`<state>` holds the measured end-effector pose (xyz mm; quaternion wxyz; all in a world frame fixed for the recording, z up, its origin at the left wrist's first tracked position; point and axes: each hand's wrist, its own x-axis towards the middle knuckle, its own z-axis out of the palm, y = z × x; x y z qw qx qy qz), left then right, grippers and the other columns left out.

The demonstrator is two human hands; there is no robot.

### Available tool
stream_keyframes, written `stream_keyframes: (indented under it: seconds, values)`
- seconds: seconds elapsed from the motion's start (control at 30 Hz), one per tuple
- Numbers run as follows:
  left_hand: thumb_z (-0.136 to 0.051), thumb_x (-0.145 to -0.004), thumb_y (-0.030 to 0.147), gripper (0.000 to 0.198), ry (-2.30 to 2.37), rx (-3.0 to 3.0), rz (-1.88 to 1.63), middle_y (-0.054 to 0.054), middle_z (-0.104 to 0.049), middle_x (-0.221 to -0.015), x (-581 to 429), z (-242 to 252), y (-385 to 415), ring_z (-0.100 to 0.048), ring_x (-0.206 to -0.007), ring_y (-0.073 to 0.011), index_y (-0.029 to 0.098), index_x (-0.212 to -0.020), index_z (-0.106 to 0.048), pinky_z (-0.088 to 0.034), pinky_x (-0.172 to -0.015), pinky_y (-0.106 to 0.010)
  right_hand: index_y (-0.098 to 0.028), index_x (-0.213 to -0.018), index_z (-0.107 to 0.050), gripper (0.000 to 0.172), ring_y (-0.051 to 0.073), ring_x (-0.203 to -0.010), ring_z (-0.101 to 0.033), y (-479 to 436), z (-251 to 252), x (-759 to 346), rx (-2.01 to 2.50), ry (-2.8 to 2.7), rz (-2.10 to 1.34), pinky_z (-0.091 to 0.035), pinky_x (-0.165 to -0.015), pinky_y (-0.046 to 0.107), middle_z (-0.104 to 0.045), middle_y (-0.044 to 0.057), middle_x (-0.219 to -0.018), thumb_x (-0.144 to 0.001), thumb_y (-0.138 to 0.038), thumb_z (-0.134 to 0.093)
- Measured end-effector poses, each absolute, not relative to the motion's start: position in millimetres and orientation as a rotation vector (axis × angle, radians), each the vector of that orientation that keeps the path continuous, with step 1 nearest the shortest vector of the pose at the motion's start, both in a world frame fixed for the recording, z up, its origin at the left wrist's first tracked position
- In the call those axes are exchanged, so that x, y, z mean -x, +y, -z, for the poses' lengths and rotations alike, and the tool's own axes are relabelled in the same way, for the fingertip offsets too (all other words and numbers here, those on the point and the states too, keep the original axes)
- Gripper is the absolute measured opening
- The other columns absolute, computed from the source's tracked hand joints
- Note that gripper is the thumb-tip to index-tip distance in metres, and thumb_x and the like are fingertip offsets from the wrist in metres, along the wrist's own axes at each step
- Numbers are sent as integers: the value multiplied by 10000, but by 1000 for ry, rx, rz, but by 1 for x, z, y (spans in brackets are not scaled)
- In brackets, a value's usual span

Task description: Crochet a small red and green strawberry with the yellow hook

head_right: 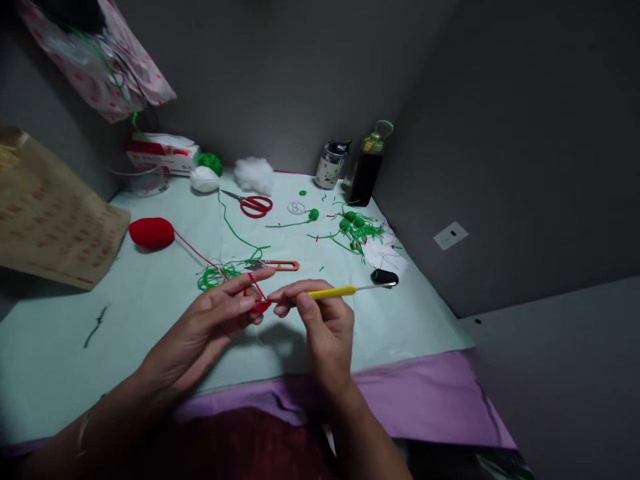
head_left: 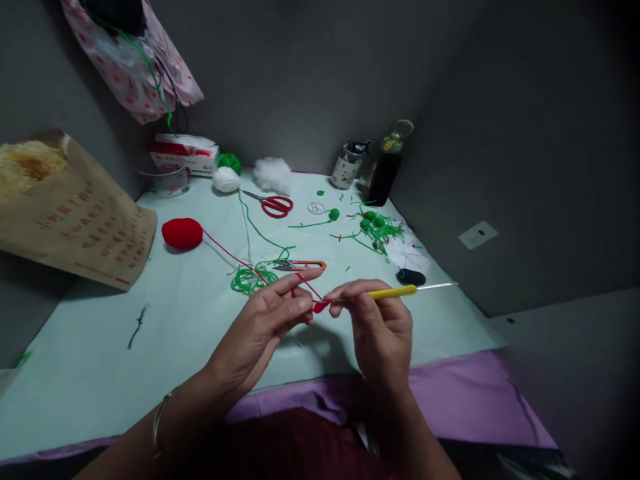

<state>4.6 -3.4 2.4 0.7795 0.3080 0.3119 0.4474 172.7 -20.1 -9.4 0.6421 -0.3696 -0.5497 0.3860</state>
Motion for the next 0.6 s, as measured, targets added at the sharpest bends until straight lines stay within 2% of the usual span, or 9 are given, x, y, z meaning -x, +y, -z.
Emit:
stream_keyframes:
  seconds: [0.17,0.27,0.33,0.47,0.53,0.6]
  values:
    - [-819,-835,230,459,758,-792,-1124,13,-654,-780,-8,0,-8,-563,-782,-128,256,-1285,-733,-453,-803,-228,-260,-1203,-702,315,201,-946,-710,-30,17,-168,905,-1732,-230,-597,-788,362,-749,69,-1058,-968,-89,-579]
    - [-848,-804,259,488,691,-624,-1047,-14,-683,-830,-9,1,-8,-592,-791,-128,221,-1278,-736,-481,-796,-231,-262,-1259,-706,390,222,-1022,-699,-31,20,-166,911,-1862,39,-601,-809,362,-721,91,-1123,-923,-73,-648]
    - [-854,-795,252,446,646,-513,-956,-23,-683,-839,-8,1,-6,-595,-762,-111,190,-1227,-763,-490,-773,-216,-273,-1217,-722,342,204,-967,-692,-28,18,-167,910,-1748,-91,-594,-782,349,-712,72,-1065,-947,-90,-619]
    - [-830,-822,215,386,667,-529,-960,0,-665,-798,-7,0,-4,-590,-716,-84,198,-1204,-774,-486,-764,-196,-275,-1021,-744,238,145,-710,-629,-19,12,-170,833,-1357,-644,-540,-655,315,-686,12,-870,-1015,-167,-531]
    - [-834,-818,216,396,689,-618,-1005,7,-667,-799,-9,-1,-4,-599,-737,-91,218,-1210,-772,-483,-784,-202,-259,-973,-751,192,154,-743,-650,-15,11,-169,817,-1327,-738,-543,-673,322,-709,19,-883,-1002,-193,-573]
    - [-844,-807,209,390,700,-697,-1028,1,-691,-838,-10,0,-5,-607,-773,-102,229,-1191,-781,-480,-804,-213,-247,-975,-761,151,185,-860,-691,-14,11,-166,853,-1373,-696,-568,-738,345,-745,38,-927,-974,-183,-623]
